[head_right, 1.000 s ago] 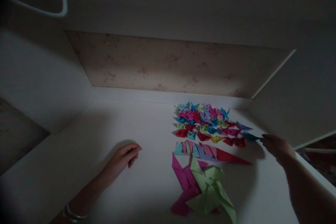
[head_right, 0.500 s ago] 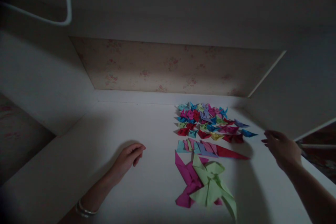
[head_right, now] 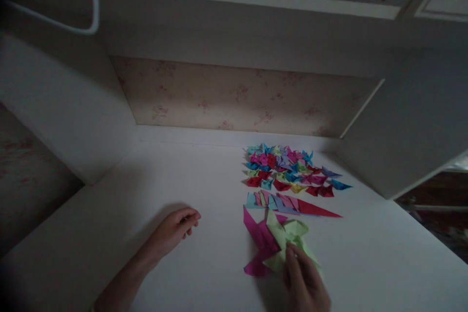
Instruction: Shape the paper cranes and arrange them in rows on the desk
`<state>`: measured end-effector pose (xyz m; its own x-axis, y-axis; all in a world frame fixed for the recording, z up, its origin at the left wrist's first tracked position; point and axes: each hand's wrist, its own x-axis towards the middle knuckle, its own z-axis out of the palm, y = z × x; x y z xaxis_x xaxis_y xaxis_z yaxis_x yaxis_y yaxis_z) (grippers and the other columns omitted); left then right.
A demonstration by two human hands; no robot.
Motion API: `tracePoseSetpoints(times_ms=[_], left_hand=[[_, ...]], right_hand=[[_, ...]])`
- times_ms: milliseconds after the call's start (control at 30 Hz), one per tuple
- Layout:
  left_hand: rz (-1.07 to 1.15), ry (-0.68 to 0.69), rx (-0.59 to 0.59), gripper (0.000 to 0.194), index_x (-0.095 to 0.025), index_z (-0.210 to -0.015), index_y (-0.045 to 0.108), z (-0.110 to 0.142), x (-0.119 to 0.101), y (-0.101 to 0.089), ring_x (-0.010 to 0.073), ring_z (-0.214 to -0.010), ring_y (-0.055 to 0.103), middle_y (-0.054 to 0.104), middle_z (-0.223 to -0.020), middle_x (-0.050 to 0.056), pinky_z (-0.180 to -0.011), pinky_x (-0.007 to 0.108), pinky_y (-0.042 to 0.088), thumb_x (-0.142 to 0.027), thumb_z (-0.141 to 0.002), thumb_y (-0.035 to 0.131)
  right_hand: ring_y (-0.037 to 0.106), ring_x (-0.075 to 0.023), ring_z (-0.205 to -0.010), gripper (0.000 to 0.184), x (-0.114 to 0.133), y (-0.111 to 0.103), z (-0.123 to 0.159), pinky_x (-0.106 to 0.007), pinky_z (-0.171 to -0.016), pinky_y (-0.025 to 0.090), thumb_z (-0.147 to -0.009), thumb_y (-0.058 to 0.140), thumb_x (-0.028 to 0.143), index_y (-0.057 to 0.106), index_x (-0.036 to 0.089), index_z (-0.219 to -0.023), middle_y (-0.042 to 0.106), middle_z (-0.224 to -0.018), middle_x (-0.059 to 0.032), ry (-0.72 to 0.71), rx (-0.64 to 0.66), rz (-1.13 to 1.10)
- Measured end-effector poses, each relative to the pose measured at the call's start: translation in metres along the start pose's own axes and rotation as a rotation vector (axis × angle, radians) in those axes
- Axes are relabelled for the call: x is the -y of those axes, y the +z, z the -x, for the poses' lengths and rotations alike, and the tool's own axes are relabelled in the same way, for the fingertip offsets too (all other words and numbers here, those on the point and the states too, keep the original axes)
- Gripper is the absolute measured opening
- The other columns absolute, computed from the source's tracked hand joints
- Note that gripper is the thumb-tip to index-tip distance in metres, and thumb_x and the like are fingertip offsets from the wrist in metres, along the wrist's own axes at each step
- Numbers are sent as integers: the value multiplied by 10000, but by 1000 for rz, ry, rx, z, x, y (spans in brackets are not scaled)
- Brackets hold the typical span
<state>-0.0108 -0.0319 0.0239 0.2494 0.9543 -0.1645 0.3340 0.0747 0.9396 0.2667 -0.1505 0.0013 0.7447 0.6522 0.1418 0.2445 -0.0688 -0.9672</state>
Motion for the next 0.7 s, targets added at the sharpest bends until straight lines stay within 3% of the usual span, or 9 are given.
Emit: tracePoseSetpoints(times_ms=[100, 233, 300, 467, 700], left_hand=[[-43, -19, -61, 348, -169, -804, 621, 31, 3, 4, 129, -591, 519, 617, -741, 16, -525, 220, 369, -458, -864, 437], [-124, 41, -35, 353, -182, -765, 619, 65, 10, 16, 143, -649, 520, 595, -713, 12, -579, 215, 387, -459, -886, 435], [-159, 96, -27, 336, -188, -769, 630, 73, 12, 20, 149, -683, 527, 594, -717, 15, -615, 213, 396, -439, -891, 445], [-172, 147, -56, 316, -196, -804, 637, 76, 14, 20, 149, -705, 547, 609, -749, 21, -636, 207, 403, -415, -909, 435], [-195, 166, -54, 316, -196, -797, 627, 79, 16, 21, 142, -695, 547, 598, -743, 17, -614, 201, 405, -409, -917, 426]], right_hand=[[680, -188, -657, 365, -3, 14, 17, -196, -512, 531, -780, 621, 473, 700, 146, -921, 733, -817, -73, -178, 239, 131], [693, -162, -646, 218, 4, 29, 24, -199, -598, 543, -875, 526, 240, 656, 179, -1039, 736, -834, -63, -763, 547, 255], [687, -157, -635, 242, 8, 40, 30, -216, -613, 544, -882, 486, 158, 618, 163, -1085, 728, -833, -76, -953, 622, 268], [670, -157, -595, 238, 14, 61, 46, -233, -560, 531, -892, 443, 120, 574, 143, -1089, 709, -771, -78, -1021, 648, 264], [672, -159, -607, 217, 14, 55, 47, -240, -566, 532, -905, 435, 137, 577, 152, -1069, 710, -785, -79, -978, 666, 265]])
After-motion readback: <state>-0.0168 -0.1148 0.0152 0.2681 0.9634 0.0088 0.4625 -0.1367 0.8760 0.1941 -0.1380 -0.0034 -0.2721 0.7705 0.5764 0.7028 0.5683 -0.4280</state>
